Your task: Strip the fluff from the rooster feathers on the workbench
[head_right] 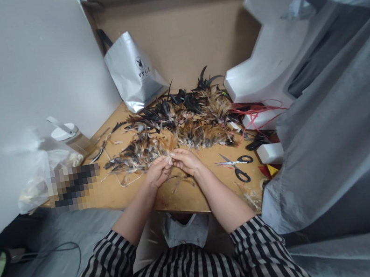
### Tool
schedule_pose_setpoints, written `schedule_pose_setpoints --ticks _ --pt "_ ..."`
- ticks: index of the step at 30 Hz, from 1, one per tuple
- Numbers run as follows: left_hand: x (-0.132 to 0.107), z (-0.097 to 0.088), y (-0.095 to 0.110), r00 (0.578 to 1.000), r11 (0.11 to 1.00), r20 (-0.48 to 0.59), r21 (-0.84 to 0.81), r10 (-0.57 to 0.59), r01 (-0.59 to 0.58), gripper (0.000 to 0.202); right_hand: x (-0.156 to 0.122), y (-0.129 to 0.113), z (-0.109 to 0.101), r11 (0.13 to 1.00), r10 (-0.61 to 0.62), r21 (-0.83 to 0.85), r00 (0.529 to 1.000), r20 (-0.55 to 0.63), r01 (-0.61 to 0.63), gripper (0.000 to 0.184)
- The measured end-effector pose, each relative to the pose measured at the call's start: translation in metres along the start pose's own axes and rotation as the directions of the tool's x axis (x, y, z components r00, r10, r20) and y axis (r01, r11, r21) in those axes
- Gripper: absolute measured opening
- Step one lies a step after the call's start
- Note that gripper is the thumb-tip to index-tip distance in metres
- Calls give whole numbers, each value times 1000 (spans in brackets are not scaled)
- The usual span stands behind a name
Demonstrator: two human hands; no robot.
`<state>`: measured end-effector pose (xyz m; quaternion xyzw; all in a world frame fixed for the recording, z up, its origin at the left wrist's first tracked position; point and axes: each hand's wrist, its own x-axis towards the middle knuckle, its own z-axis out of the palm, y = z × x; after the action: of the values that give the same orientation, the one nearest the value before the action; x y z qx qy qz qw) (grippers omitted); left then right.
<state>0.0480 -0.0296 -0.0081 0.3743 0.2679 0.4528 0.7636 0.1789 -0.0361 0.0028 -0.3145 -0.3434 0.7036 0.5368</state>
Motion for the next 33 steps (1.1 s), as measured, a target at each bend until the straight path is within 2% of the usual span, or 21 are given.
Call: schedule_pose_setpoints --ticks 3,7,13,16,19,22,25,27,30,33 --pt "1 1 0 997 998 -61 47 35 -32 20 1 -1 0 990 -78 -120 994 -71 70 19" --pt "3 1 0 990 987 -109 147 86 -70 20 -1 -3 4 933 -211 -323 969 -132 159 21" --pt "6 -3 -5 978 944 -99 295 183 -147 20 -3 -6 8 898 -269 -403 946 -184 177 25" --pt "5 -2 -5 981 938 -79 317 175 -142 21 -1 -4 4 919 -243 -354 956 -163 173 28" --pt "1 -1 -3 990 961 -70 258 119 -97 22 0 -2 0 983 -116 -154 991 -67 104 27" --pt "-2 -2 -1 999 989 -18 138 51 -48 24 -1 -1 -1 1000 -24 7 999 41 24 24" --pt "-3 -4 -2 998 999 55 47 -6 3 24 -3 -1 1 997 33 64 996 87 -39 23" --pt "-2 -4 -3 998 999 67 28 -19 17 22 -3 -1 2 996 56 71 996 66 -61 23" --pt "1 -3 -4 1000 998 -14 54 20 -20 20 -3 -4 3 999 37 37 999 -13 -37 23" --pt "3 -1 -3 990 993 -117 88 85 -75 21 -3 -7 4 998 -22 -55 999 -38 20 23"
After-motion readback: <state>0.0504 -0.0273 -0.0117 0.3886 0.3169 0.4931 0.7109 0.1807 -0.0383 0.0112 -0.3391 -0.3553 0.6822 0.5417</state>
